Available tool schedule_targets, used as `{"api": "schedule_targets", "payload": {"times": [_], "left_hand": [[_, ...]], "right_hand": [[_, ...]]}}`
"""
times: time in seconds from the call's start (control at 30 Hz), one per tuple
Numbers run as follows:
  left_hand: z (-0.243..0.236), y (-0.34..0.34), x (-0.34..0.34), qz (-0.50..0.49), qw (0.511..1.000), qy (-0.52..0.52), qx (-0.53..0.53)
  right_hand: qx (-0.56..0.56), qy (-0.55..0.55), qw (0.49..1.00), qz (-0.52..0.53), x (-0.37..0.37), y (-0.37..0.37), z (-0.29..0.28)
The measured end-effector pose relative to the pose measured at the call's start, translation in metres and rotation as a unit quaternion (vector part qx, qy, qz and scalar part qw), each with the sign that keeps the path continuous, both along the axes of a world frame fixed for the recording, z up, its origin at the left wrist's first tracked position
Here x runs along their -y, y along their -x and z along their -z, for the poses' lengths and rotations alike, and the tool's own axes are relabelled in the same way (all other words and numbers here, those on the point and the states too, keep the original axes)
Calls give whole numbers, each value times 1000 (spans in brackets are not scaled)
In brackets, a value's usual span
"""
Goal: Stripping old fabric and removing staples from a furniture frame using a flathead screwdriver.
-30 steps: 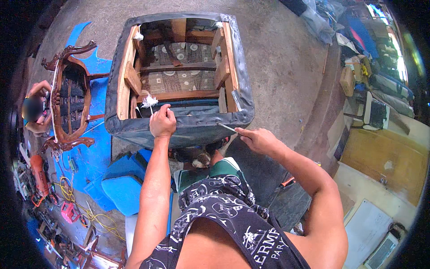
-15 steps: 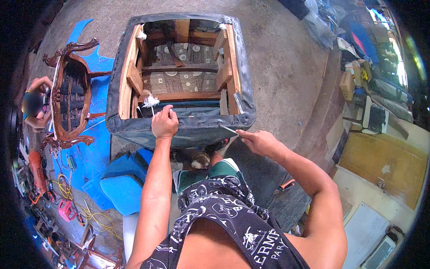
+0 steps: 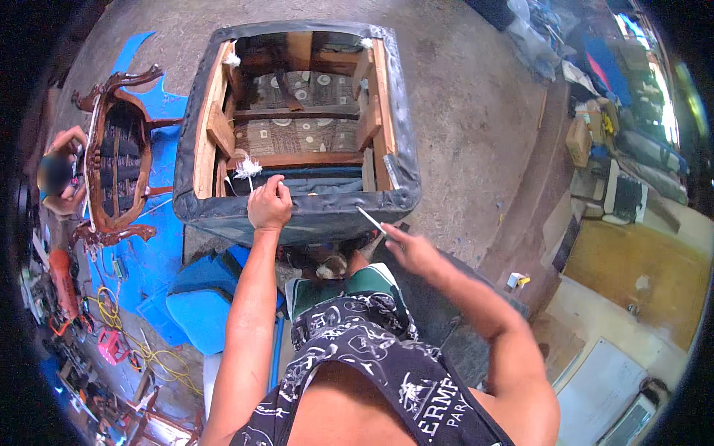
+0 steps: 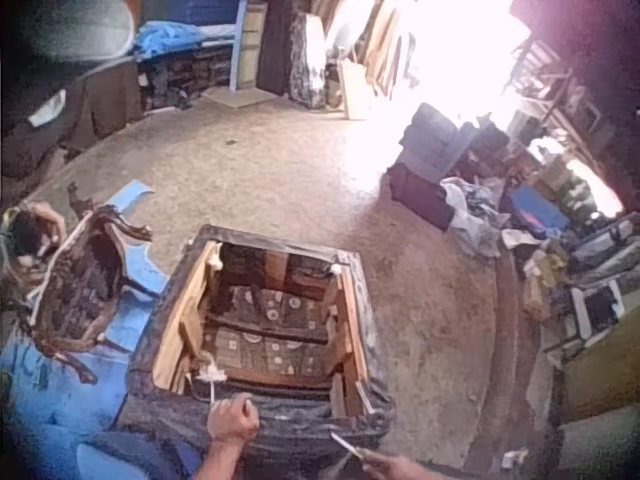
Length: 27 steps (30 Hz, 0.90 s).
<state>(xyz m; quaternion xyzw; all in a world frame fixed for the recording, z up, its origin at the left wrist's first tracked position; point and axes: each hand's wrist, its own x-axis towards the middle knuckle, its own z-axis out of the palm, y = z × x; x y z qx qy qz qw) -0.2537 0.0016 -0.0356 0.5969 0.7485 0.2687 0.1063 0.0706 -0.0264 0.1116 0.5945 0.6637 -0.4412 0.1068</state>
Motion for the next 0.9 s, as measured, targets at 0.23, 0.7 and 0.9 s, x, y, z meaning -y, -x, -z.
{"api": "schedule_targets", "payload": {"times": [0.23,0.7,0.9], "left_hand": [[2,1,-1,-10,1000,22,10],[-14,5,-4,20,991,100,82],[-13,43,-1,29,999,-8,39]], "right_hand": [[-126,-100,987,12,31,-21,62],[-155,-149,971,106,71,10,54],[-31,-125,992,-19,42,0,24]]}}
